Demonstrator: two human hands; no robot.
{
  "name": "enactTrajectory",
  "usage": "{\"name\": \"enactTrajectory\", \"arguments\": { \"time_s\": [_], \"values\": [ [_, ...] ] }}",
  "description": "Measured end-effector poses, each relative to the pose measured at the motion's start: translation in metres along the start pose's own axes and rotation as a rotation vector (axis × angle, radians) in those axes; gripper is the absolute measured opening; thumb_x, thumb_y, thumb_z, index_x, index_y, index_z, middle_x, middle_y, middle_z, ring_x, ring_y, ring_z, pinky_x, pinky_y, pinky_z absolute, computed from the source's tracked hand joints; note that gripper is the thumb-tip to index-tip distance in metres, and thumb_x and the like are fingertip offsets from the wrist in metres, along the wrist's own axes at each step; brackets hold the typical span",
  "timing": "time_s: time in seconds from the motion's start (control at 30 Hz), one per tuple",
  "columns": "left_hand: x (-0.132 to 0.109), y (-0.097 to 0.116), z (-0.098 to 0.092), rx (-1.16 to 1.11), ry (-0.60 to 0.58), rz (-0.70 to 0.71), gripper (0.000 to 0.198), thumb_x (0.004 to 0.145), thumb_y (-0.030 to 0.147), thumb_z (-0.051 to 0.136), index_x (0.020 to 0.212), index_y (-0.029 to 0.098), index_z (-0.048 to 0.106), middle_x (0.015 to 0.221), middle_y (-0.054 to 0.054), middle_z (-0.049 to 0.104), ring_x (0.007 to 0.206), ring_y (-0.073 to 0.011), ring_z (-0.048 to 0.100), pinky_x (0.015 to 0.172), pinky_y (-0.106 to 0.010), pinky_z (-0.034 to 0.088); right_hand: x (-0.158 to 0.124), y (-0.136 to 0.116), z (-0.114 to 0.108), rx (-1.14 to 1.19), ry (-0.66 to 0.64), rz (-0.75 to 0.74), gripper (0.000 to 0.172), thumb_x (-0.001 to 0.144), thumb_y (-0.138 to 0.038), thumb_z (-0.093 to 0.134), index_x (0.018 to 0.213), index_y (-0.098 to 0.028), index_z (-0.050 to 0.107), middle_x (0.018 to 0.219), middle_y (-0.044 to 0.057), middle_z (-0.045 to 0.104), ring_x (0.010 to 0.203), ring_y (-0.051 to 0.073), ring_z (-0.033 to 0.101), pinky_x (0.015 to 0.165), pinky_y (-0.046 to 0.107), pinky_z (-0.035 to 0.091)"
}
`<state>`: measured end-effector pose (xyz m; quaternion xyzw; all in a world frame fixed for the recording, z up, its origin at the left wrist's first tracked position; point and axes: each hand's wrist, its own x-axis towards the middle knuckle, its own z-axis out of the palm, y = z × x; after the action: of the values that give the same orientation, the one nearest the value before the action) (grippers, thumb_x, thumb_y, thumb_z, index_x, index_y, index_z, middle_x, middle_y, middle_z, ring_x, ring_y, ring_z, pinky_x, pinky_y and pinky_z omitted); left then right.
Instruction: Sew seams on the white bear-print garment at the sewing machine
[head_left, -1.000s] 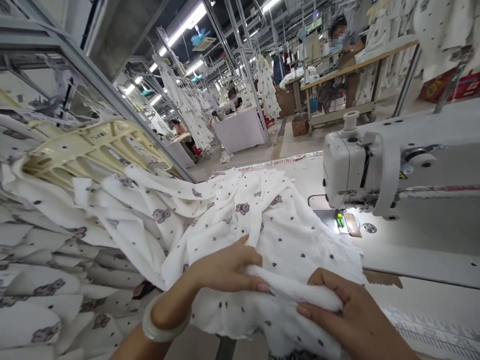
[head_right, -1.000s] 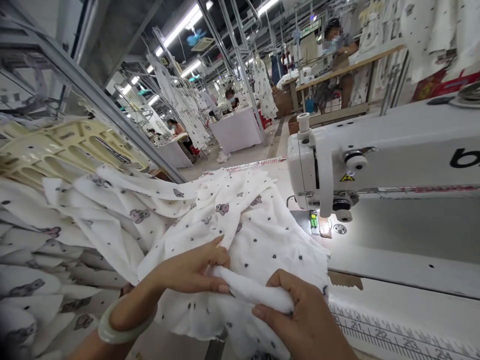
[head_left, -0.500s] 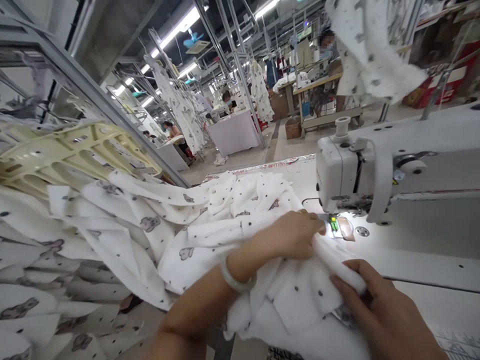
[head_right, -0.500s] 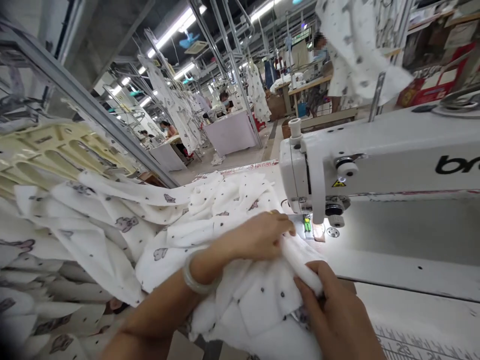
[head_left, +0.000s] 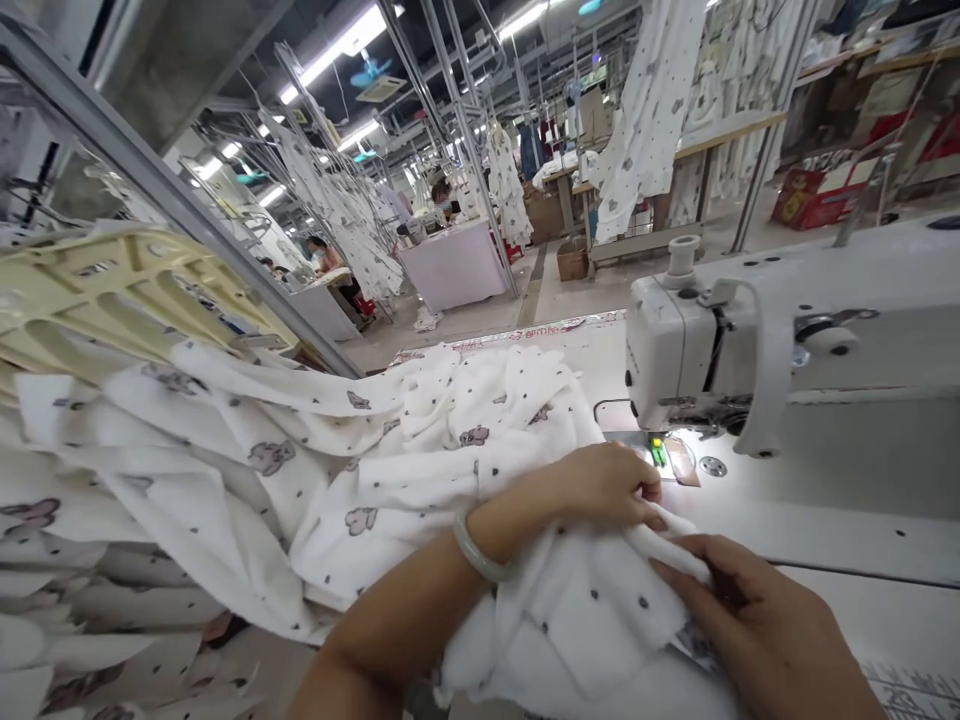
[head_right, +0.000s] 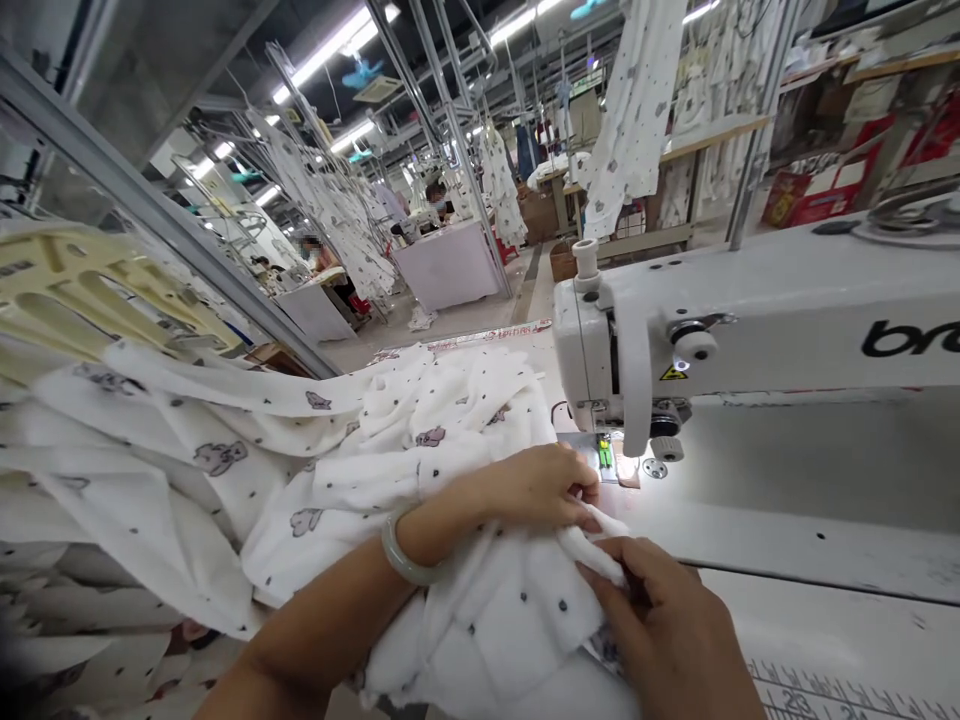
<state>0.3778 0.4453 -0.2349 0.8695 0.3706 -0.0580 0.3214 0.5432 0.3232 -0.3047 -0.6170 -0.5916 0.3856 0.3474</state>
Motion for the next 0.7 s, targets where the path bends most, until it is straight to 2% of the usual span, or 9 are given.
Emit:
{"name": "enactTrajectory", "arguments": {
  "time_s": [0.1, 0.17, 0.23, 0.37, 0.47, 0.53, 0.6, 0.7],
  "values": [
    [-0.012, 0.005, -0.007, -0.039, -0.005, 0.041, 0.015, 0.089, 0.029, 0.067, 0.084, 0.02, 0.056, 0.091, -0.001, 0.063, 0.083, -0.0168, 0.057, 0.069, -0.03, 0.042, -0.007, -0.01, 0.0, 0.107, 0.042, 0.116, 0.046, 0.083, -0.071, 0.062, 0.103, -0.031, 0.074, 0.076, -0.002, 0.073, 0.066, 0.021, 0.066, 0.064, 0.032, 0.05],
    [-0.023, 0.009, -0.011, -0.136, 0.009, 0.048, 0.015, 0.089, 0.032, 0.065, 0.086, 0.021, 0.055, 0.085, 0.0, 0.06, 0.077, -0.0149, 0.055, 0.067, -0.029, 0.04, -0.012, -0.016, 0.0, 0.198, 0.082, 0.081, 0.045, 0.085, -0.069, 0.063, 0.107, -0.031, 0.075, 0.085, 0.0, 0.074, 0.076, 0.023, 0.068, 0.068, 0.031, 0.053],
    [-0.036, 0.011, -0.015, -0.242, 0.007, 0.059, 0.016, 0.09, 0.036, 0.063, 0.089, 0.021, 0.057, 0.082, 0.001, 0.059, 0.074, -0.014, 0.054, 0.066, -0.028, 0.041, -0.013, -0.016, 0.0, 0.235, 0.121, 0.004, 0.041, 0.085, -0.064, 0.067, 0.107, -0.031, 0.077, 0.093, 0.003, 0.073, 0.081, 0.023, 0.067, 0.067, 0.03, 0.054],
    [-0.057, 0.015, -0.019, -0.355, 0.02, 0.105, 0.017, 0.091, 0.03, 0.057, 0.101, 0.02, 0.064, 0.091, -0.001, 0.066, 0.081, -0.0147, 0.059, 0.071, -0.028, 0.045, -0.006, -0.012, 0.001, 0.263, 0.144, -0.088, 0.032, 0.077, -0.059, 0.077, 0.086, -0.029, 0.081, 0.109, 0.008, 0.067, 0.095, 0.026, 0.068, 0.058, 0.025, 0.055],
    [-0.065, 0.017, -0.017, -0.343, 0.032, 0.117, 0.024, 0.087, 0.025, 0.056, 0.108, 0.021, 0.066, 0.1, -0.002, 0.07, 0.083, -0.0151, 0.06, 0.074, -0.028, 0.046, -0.002, -0.019, 0.002, 0.393, 0.079, -0.015, 0.034, 0.075, -0.06, 0.079, 0.073, -0.026, 0.075, 0.122, 0.007, 0.067, 0.109, 0.029, 0.067, 0.074, 0.027, 0.058],
    [-0.067, 0.017, -0.014, -0.378, 0.049, 0.112, 0.025, 0.088, 0.031, 0.059, 0.109, 0.021, 0.067, 0.104, -0.003, 0.072, 0.087, -0.016, 0.062, 0.077, -0.029, 0.048, -0.003, -0.03, 0.004, 0.457, 0.046, 0.046, 0.036, 0.075, -0.061, 0.078, 0.072, -0.025, 0.071, 0.111, 0.005, 0.07, 0.101, 0.026, 0.068, 0.077, 0.027, 0.057],
    [-0.068, 0.017, -0.011, -0.433, 0.089, 0.105, 0.026, 0.091, 0.04, 0.062, 0.106, 0.019, 0.068, 0.104, -0.004, 0.072, 0.091, -0.0166, 0.063, 0.079, -0.029, 0.048, -0.007, -0.04, 0.005, 0.448, 0.063, 0.054, 0.036, 0.075, -0.06, 0.079, 0.075, -0.025, 0.071, 0.095, 0.003, 0.072, 0.086, 0.022, 0.067, 0.072, 0.025, 0.055],
    [-0.068, 0.019, -0.007, -0.449, 0.17, 0.055, 0.02, 0.093, 0.036, 0.061, 0.098, 0.018, 0.069, 0.096, -0.003, 0.071, 0.088, -0.0153, 0.062, 0.076, -0.027, 0.047, -0.013, -0.046, 0.006, 0.485, 0.083, 0.11, 0.039, 0.075, -0.062, 0.079, 0.092, -0.027, 0.075, 0.087, 0.002, 0.075, 0.078, 0.022, 0.069, 0.068, 0.025, 0.056]
  ]
}}
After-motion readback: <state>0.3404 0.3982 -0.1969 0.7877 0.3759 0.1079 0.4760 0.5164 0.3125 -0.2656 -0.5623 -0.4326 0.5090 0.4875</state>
